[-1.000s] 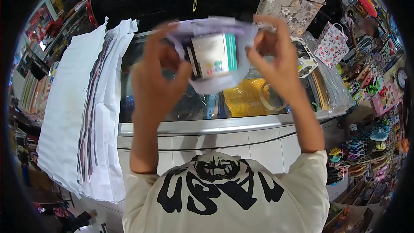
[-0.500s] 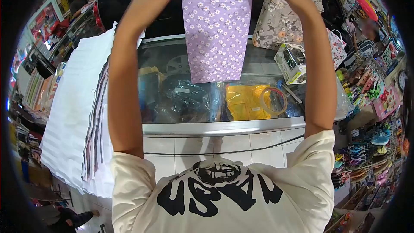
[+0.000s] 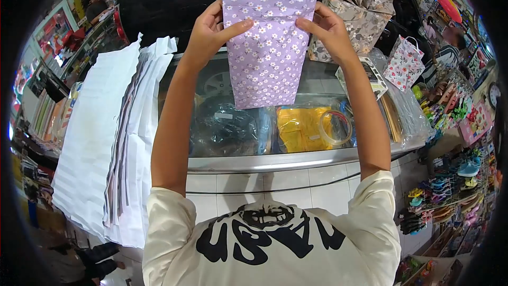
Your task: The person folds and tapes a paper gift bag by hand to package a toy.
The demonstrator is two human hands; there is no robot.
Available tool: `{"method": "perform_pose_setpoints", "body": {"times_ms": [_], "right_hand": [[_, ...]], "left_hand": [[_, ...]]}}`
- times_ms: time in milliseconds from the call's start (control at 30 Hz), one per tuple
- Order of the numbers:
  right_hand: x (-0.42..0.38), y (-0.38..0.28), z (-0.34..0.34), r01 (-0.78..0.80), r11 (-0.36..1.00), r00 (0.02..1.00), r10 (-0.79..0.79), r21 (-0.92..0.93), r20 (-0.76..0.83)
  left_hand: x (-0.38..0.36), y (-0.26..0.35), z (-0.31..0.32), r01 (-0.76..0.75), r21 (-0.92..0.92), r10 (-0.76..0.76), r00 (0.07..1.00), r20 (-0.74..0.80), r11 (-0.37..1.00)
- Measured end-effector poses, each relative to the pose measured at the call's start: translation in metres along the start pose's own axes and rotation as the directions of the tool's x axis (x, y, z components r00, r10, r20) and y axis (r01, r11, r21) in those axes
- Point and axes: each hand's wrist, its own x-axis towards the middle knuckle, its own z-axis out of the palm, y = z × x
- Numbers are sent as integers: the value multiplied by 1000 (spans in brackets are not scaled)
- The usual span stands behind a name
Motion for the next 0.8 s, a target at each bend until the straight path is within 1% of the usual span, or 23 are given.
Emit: {"method": "perform_pose_setpoints", "body": {"times_ms": [167,200,267,300,333,367,467,533,567,633,667,733,767,800], "right_hand": [[1,-10,13,67,996,992,-61,51,-113],[1,-6,11,38,998,992,-33,41,-118],[-1,6,7,-22,999,991,25,25,-129],[-2,8,9,-5,999,989,12,46,-149],[-2,9,10,14,998,985,-3,66,-170],[-2,9,12,32,996,982,-16,84,-190],[4,6,23,162,982,954,-130,98,-270],[3,11,22,233,968,940,-200,90,-278],[3,13,21,267,960,931,-233,89,-282],[1,12,29,284,959,896,-264,5,-358],[0,12,34,289,957,875,-280,-38,-395],[-3,9,43,298,928,780,-371,-222,-504],[-3,8,47,291,904,725,-421,-313,-545],[-2,9,50,330,887,713,-458,-323,-531]], "left_hand": [[2,-1,6,-49,-159,28,991,-134,986],[2,-3,7,-57,-187,26,987,-160,981],[-3,-13,5,41,-220,-79,982,-169,975],[-5,-13,4,87,-234,-129,977,-170,968],[-5,-12,7,50,-198,-94,971,-220,979],[-4,-12,8,28,-186,-71,971,-227,982],[-2,-12,9,-29,-141,-6,970,-242,990],[1,-13,8,-56,-94,32,969,-244,994],[5,-15,9,-68,-103,40,968,-249,992],[7,-21,9,-92,-121,58,965,-257,988],[6,-23,12,-76,50,89,935,-342,996],[4,-21,22,1,375,194,854,-482,927],[-1,-17,26,-11,385,169,910,-378,923],[-11,-1,31,-26,395,143,953,-268,918]]}}
